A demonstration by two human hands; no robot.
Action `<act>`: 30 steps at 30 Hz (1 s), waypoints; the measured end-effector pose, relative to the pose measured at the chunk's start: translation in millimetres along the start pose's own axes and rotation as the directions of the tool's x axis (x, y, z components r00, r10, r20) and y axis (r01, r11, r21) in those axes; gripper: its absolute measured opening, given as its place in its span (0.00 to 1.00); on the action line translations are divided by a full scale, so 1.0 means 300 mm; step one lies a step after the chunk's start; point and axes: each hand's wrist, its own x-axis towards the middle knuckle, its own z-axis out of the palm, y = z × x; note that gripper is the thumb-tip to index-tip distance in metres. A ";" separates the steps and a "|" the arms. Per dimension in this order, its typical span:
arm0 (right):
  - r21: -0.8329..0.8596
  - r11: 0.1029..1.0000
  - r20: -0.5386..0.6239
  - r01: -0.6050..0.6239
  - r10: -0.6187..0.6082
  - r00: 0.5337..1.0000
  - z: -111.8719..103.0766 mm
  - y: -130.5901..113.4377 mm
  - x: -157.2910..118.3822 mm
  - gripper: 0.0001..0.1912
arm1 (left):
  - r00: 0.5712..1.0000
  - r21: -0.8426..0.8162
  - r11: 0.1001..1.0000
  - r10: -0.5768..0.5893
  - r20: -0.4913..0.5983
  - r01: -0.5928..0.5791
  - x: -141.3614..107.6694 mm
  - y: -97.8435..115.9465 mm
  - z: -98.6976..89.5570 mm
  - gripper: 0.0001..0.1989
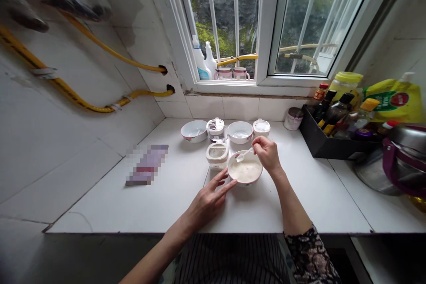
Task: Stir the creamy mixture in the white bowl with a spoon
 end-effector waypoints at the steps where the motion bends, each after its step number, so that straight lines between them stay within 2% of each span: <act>1: -0.053 0.998 0.024 0.019 -0.018 1.000 -0.005 0.003 0.003 0.06 | 1.000 0.002 1.000 0.001 -0.005 -0.001 0.000 0.000 -0.001 0.35; 4: -0.215 0.966 0.106 0.143 -0.123 0.987 0.005 0.002 -0.001 0.07 | 1.000 0.005 1.000 0.005 -0.021 -0.005 0.001 0.001 -0.001 0.34; 7: -0.253 0.947 0.194 0.198 -0.151 0.969 0.034 -0.002 -0.015 0.07 | 1.000 0.007 1.000 0.006 -0.028 -0.006 0.000 0.001 0.002 0.33; 9: -0.203 0.968 0.231 0.149 -0.100 0.968 0.049 0.000 -0.022 0.07 | 1.000 0.010 1.000 0.005 -0.031 -0.005 -0.002 0.000 0.005 0.33; 12: -0.094 0.995 0.234 -0.015 0.037 0.972 0.053 0.011 -0.021 0.07 | 0.999 0.008 1.000 0.007 -0.033 -0.007 -0.004 -0.001 0.010 0.33; 15: 0.045 0.980 0.204 -0.195 0.182 0.962 0.043 0.023 -0.006 0.07 | 1.000 0.001 1.000 0.006 -0.031 -0.006 -0.006 -0.003 0.013 0.33; 17: 0.137 0.952 0.189 -0.273 0.246 0.951 0.035 0.028 0.005 0.07 | 1.000 0.003 1.000 0.000 -0.025 0.000 -0.007 -0.004 0.013 0.34; 21: 0.240 0.915 0.185 -0.325 0.286 0.940 0.023 0.027 0.017 0.06 | 1.000 0.003 1.000 -0.003 0.001 0.003 -0.005 -0.003 0.006 0.36; 30: 0.283 0.891 0.179 -0.355 0.315 0.932 0.018 0.029 0.021 0.06 | 1.000 -0.019 1.000 -0.005 0.004 0.005 0.003 0.002 -0.005 0.35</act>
